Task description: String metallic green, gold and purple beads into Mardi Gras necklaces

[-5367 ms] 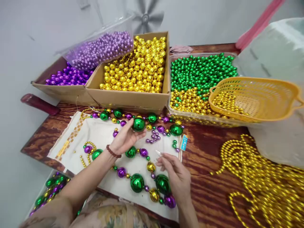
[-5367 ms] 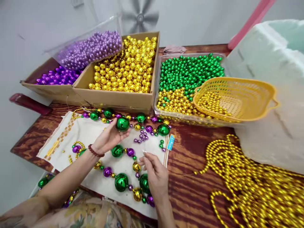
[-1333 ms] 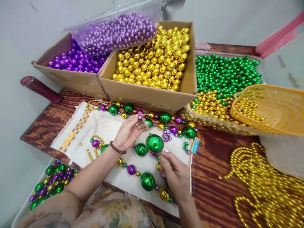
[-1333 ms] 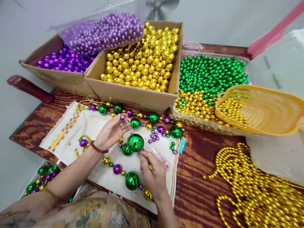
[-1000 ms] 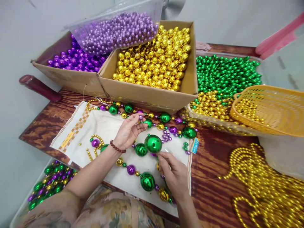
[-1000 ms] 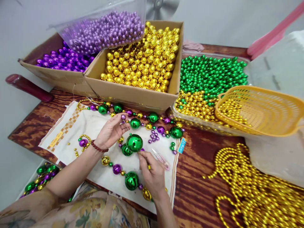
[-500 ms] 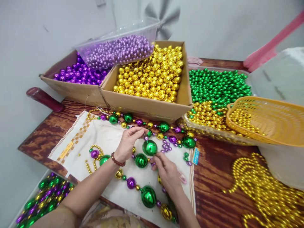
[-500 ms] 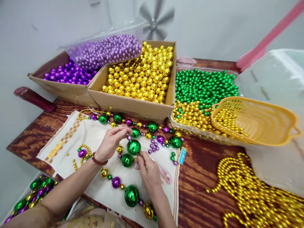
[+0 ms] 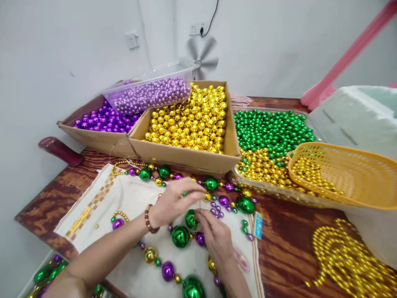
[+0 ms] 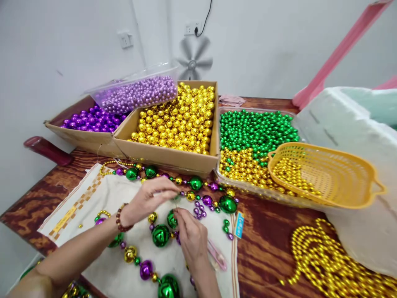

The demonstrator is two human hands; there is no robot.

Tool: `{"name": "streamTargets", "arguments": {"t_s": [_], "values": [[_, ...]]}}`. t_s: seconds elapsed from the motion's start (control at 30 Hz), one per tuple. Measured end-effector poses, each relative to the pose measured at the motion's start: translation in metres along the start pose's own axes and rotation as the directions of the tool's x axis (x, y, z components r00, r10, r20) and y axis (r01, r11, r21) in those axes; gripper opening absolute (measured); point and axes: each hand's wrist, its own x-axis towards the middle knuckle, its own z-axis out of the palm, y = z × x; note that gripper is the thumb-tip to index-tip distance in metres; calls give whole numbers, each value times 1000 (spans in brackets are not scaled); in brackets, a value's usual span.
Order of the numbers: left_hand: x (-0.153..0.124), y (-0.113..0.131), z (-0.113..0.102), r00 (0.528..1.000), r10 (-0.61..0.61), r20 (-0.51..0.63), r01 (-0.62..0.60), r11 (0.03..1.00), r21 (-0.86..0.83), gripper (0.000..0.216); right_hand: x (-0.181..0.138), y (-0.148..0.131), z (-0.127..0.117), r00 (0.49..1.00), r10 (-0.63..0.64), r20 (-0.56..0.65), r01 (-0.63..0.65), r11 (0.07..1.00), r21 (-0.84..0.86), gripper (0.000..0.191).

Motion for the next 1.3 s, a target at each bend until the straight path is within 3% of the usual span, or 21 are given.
{"name": "streamTargets", "arguments": {"t_s": [0.07, 0.13, 0.2, 0.23, 0.3, 0.43, 0.5, 0.63, 0.73, 0.8, 0.83, 0.9, 1.0, 1.1, 1.3], "values": [[31, -7, -30, 991, 65, -113, -35, 968, 250, 23, 0, 5, -1, 999, 11, -33, -12, 1000, -20, 26], [71, -19, -63, 983, 44, -178, 55, 854, 517, 25, -1, 7, -2, 999, 17, -35, -17, 1000, 6, 27], [111, -34, -90, 974, -175, -142, 222, 626, 748, 25, -2, 6, -2, 1000, 16, -15, -15, 998, 68, 28], [129, -42, -100, 937, -325, -131, 287, 498, 818, 25, -2, 4, -2, 1000, 21, -5, -20, 994, 105, 29], [157, -56, -110, 879, -459, -131, 336, 399, 853, 26, -2, -3, -2, 999, 43, 3, -43, 982, 185, 29], [181, -77, -113, 821, -560, -110, 383, 397, 834, 31, 0, -26, -11, 998, 70, 0, -66, 928, 367, 27], [183, -79, -114, 814, -574, -86, 389, 430, 814, 28, 0, -43, -20, 998, 66, -8, -55, 890, 452, 25], [170, -64, -122, 887, -458, -63, 337, 546, 767, 32, 0, -68, -32, 998, 43, -45, -13, 844, 536, 17], [140, -40, -123, 967, -242, -82, 247, 802, 543, 52, 0, -70, -29, 998, 8, -59, 24, 847, 531, 19], [109, -25, -115, 978, -174, -117, 195, 958, 210, 56, -2, -65, -23, 999, 6, -33, 11, 866, 501, 22], [93, -18, -108, 974, -191, -120, 195, 980, 25, 54, -4, -62, -20, 1000, 15, -12, -7, 877, 480, 23], [60, -9, -90, 958, -279, -70, 241, 911, -335, 45, -9, -57, -14, 998, 55, 24, -60, 893, 446, 26], [19, -3, -62, 913, -408, 2, 290, 645, -707, 30, -17, -52, -10, 987, 157, 42, -160, 884, 440, 26], [-6, -7, -40, 859, -512, 22, 298, 464, -834, 23, -25, -48, -7, 978, 206, 35, -201, 881, 429, 27], [-27, -20, -25, 808, -583, 91, 333, 324, -886, 30, -34, -48, 0, 984, 174, 29, -173, 924, 341, 25]]}}
